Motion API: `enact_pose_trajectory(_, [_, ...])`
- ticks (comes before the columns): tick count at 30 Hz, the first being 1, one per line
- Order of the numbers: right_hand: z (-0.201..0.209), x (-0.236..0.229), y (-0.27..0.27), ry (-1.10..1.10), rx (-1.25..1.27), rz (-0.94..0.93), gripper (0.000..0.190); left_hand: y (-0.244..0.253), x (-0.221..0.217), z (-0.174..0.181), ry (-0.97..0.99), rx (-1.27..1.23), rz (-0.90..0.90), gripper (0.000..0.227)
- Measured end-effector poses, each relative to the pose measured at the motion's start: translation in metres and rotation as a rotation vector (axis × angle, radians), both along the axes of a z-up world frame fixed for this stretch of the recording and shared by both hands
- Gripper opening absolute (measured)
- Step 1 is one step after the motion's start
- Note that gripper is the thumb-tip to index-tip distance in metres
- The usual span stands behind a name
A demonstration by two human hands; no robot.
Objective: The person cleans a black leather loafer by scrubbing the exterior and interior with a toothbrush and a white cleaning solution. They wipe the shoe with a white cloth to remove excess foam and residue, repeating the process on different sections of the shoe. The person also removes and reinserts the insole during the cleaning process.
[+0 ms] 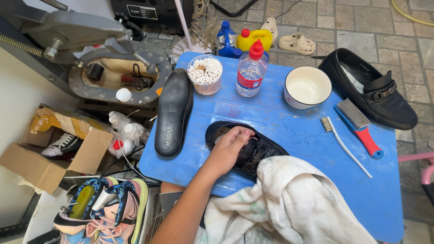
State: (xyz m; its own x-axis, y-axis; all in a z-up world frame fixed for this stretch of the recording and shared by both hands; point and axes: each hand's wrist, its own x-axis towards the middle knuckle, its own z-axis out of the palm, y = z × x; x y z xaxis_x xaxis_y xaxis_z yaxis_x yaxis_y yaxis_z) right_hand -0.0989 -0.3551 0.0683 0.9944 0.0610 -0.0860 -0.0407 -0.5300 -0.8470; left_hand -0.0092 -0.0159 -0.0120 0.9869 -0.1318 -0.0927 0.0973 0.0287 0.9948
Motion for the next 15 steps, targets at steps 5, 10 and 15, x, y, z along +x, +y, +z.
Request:
enact_pose_trajectory(5, [0.005,0.003,0.028,-0.115,-0.043,0.161,0.034,0.001,0.0,-0.003,0.015,0.019,-0.013,0.04])
enact_pose_trajectory(10, [0.019,0.006,0.072,-0.243,-0.138,0.313,0.036,-0.003,-0.001,-0.007,0.021,-0.067,-0.037,0.027])
enact_pose_trajectory(15, [0.019,0.012,0.1,-0.395,-0.265,0.389,0.037,-0.005,-0.001,-0.005,0.078,-0.061,-0.069,0.027])
